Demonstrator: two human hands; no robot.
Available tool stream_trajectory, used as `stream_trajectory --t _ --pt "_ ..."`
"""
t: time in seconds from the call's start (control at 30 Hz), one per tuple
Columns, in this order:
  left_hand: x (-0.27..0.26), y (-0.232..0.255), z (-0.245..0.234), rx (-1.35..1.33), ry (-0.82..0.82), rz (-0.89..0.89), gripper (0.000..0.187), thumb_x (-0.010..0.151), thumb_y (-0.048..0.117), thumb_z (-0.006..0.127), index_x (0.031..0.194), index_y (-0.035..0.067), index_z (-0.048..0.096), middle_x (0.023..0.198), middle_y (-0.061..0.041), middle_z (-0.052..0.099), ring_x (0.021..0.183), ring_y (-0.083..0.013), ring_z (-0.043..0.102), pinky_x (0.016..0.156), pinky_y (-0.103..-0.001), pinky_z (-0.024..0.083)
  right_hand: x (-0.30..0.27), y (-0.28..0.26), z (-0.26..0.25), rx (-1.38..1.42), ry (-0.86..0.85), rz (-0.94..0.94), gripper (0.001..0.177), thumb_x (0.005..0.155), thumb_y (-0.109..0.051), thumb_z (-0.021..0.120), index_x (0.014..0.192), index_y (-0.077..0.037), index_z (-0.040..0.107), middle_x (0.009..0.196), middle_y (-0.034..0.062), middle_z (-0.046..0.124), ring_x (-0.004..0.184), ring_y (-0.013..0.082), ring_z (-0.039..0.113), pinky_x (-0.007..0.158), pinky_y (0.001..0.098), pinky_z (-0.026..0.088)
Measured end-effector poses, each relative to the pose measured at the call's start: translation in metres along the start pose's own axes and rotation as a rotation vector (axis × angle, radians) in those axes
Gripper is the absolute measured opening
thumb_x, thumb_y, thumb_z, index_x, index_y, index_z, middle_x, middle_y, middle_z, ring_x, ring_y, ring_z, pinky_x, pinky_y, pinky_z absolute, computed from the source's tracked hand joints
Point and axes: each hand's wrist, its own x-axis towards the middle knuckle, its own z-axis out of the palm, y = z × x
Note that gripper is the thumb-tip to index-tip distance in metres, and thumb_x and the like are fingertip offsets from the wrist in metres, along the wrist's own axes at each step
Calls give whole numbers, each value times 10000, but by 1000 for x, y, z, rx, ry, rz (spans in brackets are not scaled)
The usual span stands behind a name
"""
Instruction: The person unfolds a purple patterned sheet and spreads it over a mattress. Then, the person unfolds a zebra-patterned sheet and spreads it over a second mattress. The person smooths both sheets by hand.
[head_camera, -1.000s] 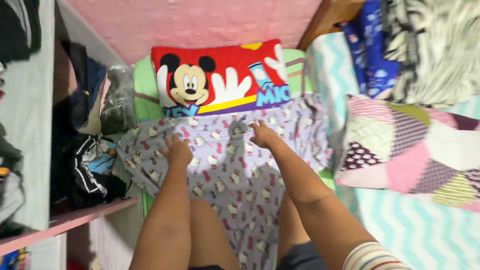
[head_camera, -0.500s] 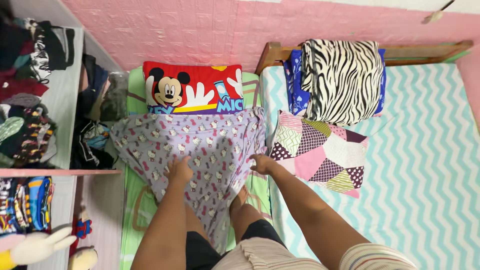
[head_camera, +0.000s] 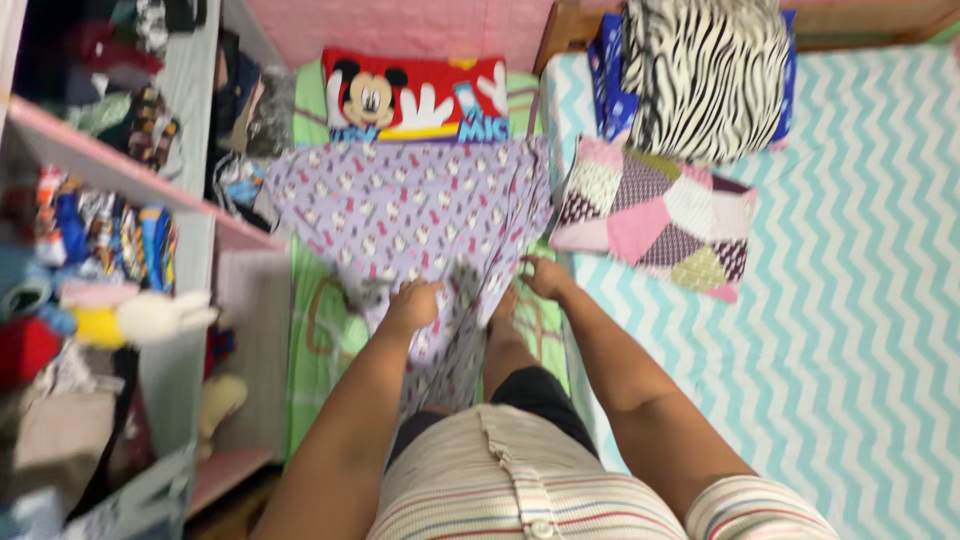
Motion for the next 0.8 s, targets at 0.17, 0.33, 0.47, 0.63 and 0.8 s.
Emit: stream_trajectory --t 0.17,0.33,0.47,0.63,0.8 --pt "-105 -24 30 3 -111 -35 566 869 141 625 1403 327 591 1425 -90 567 1343 -358 511 1079 -564 438 -108 -57 39 155 82 -35 527 889 -303 712 1366 -104 610 1216 246 682 1105 408 667 974 443 523" --pt "-188 -35 66 -49 -158 -39 525 912 150 572 1418 291 594 1451 -101 579 1331 -348 547 1089 -501 453 -191 -88 48 193 61 -28 461 919 -269 659 1353 -114 635 1217 237 693 1125 385 666 982 438 508" --pt "-229 -43 112 -125 -163 -37 603 873 113 566 1458 258 573 1408 -153 623 1291 -343 597 1084 -436 482 -221 -86 72 199 2 -7 403 970 -244 567 1346 -128 657 1180 214 739 1122 351 695 1001 417 515" --pt "-280 -40 166 -280 -15 -58 645 800 62 625 1430 173 547 1310 -206 636 1195 -377 619 1006 -449 499 -259 -85 122 93 -128 -95 408 967 -244 571 1352 -139 653 1185 211 724 1121 356 682 989 414 512" --pt "-361 -34 231 -591 68 -368 686 839 13 540 1509 155 524 1243 -264 706 1100 -375 733 976 -437 562 -317 -73 165 132 -280 -164 386 972 -233 583 1334 -116 650 1187 194 725 1097 321 696 978 393 512"
